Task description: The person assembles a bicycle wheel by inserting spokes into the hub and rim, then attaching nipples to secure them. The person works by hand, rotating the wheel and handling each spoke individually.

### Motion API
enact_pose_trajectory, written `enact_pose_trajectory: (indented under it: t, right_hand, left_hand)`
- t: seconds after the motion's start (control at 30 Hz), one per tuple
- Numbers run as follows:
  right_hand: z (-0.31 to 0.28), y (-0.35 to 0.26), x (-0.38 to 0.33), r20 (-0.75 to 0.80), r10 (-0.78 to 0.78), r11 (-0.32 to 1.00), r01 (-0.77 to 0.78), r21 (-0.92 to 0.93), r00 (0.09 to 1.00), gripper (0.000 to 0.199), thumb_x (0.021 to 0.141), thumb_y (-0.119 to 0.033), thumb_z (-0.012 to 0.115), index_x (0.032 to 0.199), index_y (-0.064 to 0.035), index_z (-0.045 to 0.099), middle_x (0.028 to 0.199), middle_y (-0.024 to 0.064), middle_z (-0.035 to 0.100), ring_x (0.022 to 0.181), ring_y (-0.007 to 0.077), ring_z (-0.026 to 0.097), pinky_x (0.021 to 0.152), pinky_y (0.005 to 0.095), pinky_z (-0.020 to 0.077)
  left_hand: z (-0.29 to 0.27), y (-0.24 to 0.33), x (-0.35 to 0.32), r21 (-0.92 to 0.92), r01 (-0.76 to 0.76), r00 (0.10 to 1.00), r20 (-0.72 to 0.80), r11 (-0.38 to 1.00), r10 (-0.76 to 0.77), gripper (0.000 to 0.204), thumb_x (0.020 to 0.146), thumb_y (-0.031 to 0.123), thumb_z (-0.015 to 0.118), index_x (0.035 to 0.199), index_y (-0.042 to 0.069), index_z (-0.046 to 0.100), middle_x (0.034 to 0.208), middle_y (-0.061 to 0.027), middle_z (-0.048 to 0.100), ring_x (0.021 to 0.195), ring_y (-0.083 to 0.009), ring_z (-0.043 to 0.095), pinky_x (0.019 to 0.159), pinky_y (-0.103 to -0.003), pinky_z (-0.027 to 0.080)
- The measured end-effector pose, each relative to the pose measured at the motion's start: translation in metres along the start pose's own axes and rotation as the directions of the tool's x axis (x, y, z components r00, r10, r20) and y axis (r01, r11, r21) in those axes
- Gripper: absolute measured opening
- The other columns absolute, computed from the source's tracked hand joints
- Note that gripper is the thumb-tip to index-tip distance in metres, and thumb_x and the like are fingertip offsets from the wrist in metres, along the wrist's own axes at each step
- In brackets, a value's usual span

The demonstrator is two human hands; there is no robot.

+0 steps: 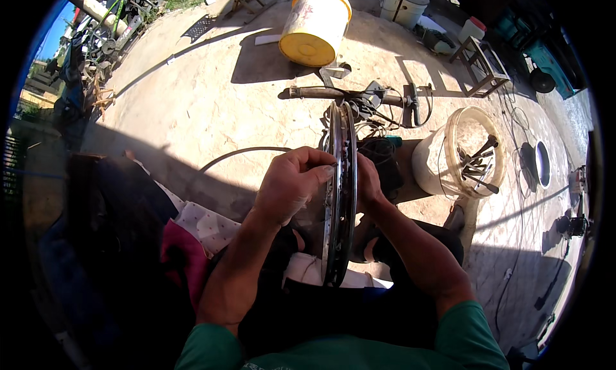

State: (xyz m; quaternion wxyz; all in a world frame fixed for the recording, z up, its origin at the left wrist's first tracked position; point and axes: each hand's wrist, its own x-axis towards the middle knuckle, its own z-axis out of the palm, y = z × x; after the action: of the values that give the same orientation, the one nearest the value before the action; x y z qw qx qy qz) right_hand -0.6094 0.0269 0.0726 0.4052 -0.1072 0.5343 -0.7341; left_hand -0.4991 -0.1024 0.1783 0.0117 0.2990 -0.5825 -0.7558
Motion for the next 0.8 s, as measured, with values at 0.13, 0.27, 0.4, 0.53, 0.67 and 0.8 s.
enact_pose_trajectory:
  t: [0.13, 0.27, 0.4, 0.53, 0.67, 0.8]
  right_hand:
    - [-0.005, 0.003, 0.001, 0.027, 0.052, 0.998, -0.051, -0.026, 0.998, 0.039, 0.100, -0.033, 0.046, 0.098, -0.0012, 0.068, 0.080, 0.0009, 0.061, 0.071, 0.0089, 0.053, 0.066, 0.0262, 0.0414]
    - [0.003, 0.004, 0.001, 0.041, 0.025, 0.999, -0.023, -0.041, 0.999, 0.037, 0.099, -0.034, 0.049, 0.093, -0.0027, 0.068, 0.074, -0.0009, 0.058, 0.066, 0.0069, 0.049, 0.059, 0.0243, 0.0368]
    - [-0.004, 0.021, 0.006, 0.031, 0.062, 0.998, -0.061, -0.009, 0.998, 0.036, 0.098, -0.037, 0.053, 0.084, -0.0062, 0.066, 0.065, -0.0051, 0.049, 0.056, 0.0045, 0.039, 0.051, 0.0242, 0.0273]
    - [0.000, 0.024, 0.007, 0.034, 0.045, 0.998, -0.043, -0.047, 0.998, 0.036, 0.098, -0.038, 0.056, 0.078, -0.0090, 0.063, 0.062, -0.0076, 0.041, 0.053, 0.0036, 0.033, 0.048, 0.0249, 0.0224]
    - [0.005, 0.023, 0.007, 0.045, 0.070, 0.996, -0.067, -0.053, 0.997, 0.035, 0.098, -0.038, 0.057, 0.076, -0.0104, 0.061, 0.062, -0.0084, 0.038, 0.053, 0.0033, 0.032, 0.048, 0.0248, 0.0210]
    - [0.007, 0.024, 0.006, 0.064, 0.062, 0.996, -0.058, -0.070, 0.996, 0.036, 0.098, -0.038, 0.056, 0.076, -0.0102, 0.061, 0.061, -0.0088, 0.038, 0.052, 0.0035, 0.031, 0.048, 0.0245, 0.0210]
  left_hand:
    - [-0.008, -0.005, 0.026, 0.275, -0.238, 0.969, 0.000, 0.931, 0.248, 0.018, 0.094, 0.011, 0.066, 0.102, -0.006, 0.068, 0.083, -0.0020, 0.066, 0.071, -0.0036, 0.052, 0.063, -0.020, 0.042]
    - [-0.017, -0.016, 0.045, 0.399, -0.372, 0.919, 0.032, 0.838, 0.393, 0.017, 0.094, 0.011, 0.066, 0.101, -0.004, 0.068, 0.085, -0.0038, 0.067, 0.074, -0.0068, 0.057, 0.065, -0.023, 0.046]
    - [-0.018, -0.010, 0.050, 0.560, -0.458, 0.865, 0.103, 0.690, 0.491, 0.014, 0.092, 0.011, 0.067, 0.098, -0.002, 0.070, 0.087, -0.0074, 0.069, 0.075, -0.0120, 0.061, 0.068, -0.028, 0.049]
    - [-0.017, -0.002, 0.050, 0.667, -0.446, 0.855, 0.120, 0.596, 0.505, 0.012, 0.088, 0.011, 0.068, 0.095, 0.001, 0.072, 0.085, -0.0113, 0.066, 0.074, -0.0195, 0.063, 0.070, -0.033, 0.050]
    - [-0.020, 0.001, 0.049, 0.706, -0.441, 0.852, 0.136, 0.554, 0.505, 0.013, 0.086, 0.011, 0.068, 0.094, 0.003, 0.073, 0.083, -0.0132, 0.064, 0.077, -0.0261, 0.064, 0.072, -0.036, 0.050]
    - [-0.022, 0.005, 0.047, 0.749, -0.425, 0.856, 0.150, 0.508, 0.494, 0.013, 0.086, 0.011, 0.067, 0.094, 0.003, 0.073, 0.084, -0.0144, 0.064, 0.080, -0.0288, 0.065, 0.074, -0.038, 0.050]
